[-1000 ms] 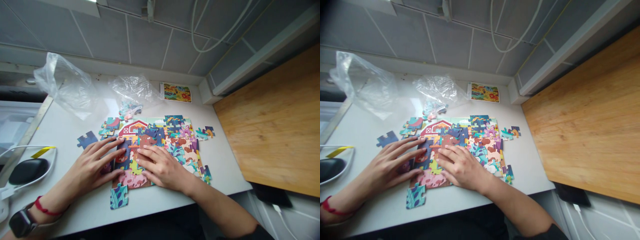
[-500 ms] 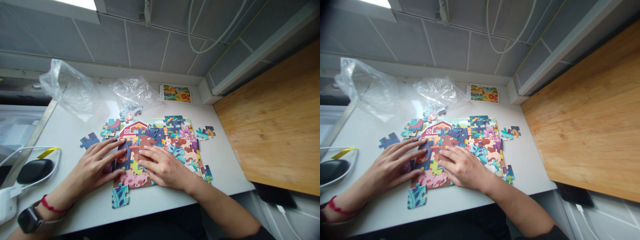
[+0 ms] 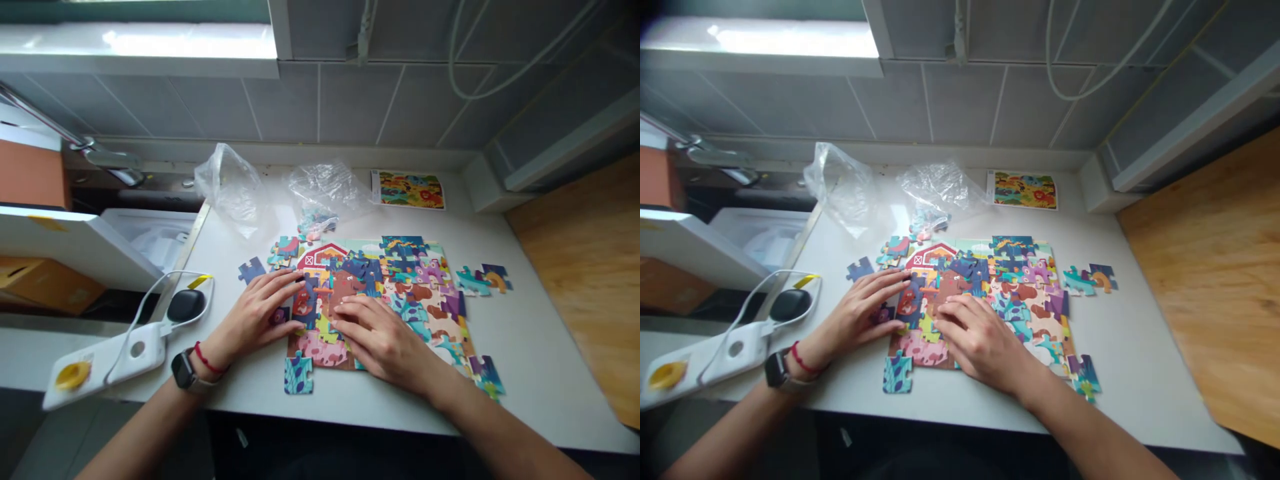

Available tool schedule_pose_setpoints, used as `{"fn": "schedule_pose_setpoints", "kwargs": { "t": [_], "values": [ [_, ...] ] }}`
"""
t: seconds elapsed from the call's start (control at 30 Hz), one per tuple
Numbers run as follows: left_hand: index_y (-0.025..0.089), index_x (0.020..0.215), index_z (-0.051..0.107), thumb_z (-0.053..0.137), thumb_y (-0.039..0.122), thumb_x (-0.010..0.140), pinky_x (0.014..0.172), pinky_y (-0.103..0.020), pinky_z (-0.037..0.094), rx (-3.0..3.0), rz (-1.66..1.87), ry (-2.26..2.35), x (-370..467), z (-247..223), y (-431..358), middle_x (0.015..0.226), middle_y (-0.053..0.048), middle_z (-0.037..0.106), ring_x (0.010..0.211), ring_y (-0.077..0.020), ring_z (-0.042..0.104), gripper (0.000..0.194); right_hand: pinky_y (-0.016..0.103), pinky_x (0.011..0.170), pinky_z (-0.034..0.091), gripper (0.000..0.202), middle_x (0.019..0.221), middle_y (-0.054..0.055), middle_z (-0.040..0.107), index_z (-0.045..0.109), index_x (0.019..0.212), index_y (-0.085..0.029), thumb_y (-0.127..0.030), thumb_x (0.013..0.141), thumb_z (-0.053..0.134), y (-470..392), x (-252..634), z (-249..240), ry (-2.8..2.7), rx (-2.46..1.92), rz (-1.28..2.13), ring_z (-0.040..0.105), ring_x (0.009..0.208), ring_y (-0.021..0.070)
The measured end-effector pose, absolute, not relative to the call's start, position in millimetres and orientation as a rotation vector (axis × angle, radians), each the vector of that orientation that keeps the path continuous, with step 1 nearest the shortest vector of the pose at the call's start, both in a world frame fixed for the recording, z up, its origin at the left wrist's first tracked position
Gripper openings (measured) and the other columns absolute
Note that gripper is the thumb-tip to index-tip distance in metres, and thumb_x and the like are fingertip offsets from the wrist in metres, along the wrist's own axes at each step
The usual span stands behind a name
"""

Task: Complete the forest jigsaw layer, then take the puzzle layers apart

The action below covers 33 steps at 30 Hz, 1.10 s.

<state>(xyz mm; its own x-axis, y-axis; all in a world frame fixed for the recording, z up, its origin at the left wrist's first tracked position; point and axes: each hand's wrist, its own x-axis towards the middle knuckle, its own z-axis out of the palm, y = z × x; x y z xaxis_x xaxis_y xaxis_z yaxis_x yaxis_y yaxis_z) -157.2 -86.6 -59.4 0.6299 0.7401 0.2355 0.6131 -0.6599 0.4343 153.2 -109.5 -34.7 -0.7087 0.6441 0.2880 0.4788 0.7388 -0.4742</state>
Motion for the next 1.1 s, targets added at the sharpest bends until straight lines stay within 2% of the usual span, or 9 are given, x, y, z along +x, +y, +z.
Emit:
{"fn": "schedule_pose_setpoints", "kwargs": {
  "t": [0.1,0.63,0.93,1.1],
  "values": [
    [0.024,0.16,0.041,0.074,0.054,0.095,0.118,-0.054,0.047,2.489,0.572,1.089,-157.0,-56.3,-86.6,0.158,-0.015,0.056,0.147,-0.0333,0.051,0.078,0.05,0.104,0.059,0.029,0.125,0.014,0.073,0.072,0.126,-0.017,-0.013,0.1,0.059,-109.7,151.9,-35.0,-2.502,-0.862,0.499,0.065,0.125,0.0296],
    [0.024,0.162,0.036,0.08,0.057,0.089,0.118,-0.056,0.047,2.404,0.592,1.087,-159.6,-56.2,-85.9,0.154,-0.017,0.058,0.146,-0.0343,0.052,0.092,0.051,0.105,0.059,0.027,0.127,0.015,0.073,0.072,0.124,-0.016,-0.014,0.101,0.059,-109.1,151.9,-37.5,-2.518,-0.859,0.508,0.065,0.125,0.0301],
    [0.023,0.158,0.04,0.077,0.058,0.091,0.117,-0.055,0.048,2.432,0.585,1.059,-158.5,-54.1,-82.5,0.155,-0.016,0.059,0.146,-0.0333,0.052,0.084,0.053,0.106,0.06,0.031,0.131,0.014,0.072,0.072,0.127,-0.021,-0.013,0.1,0.06,-107.4,152.1,-40.1,-2.495,-0.899,0.509,0.066,0.128,0.0301],
    [0.024,0.154,0.048,0.078,0.055,0.091,0.114,-0.054,0.05,2.462,0.615,1.047,-158.0,-52.6,-83.9,0.151,-0.016,0.062,0.142,-0.0332,0.056,0.077,0.054,0.113,0.058,0.034,0.136,0.017,0.069,0.071,0.13,-0.018,-0.009,0.099,0.06,-104.7,153.3,-41.8,-2.408,-0.936,0.504,0.062,0.136,0.0315]
  ]
}}
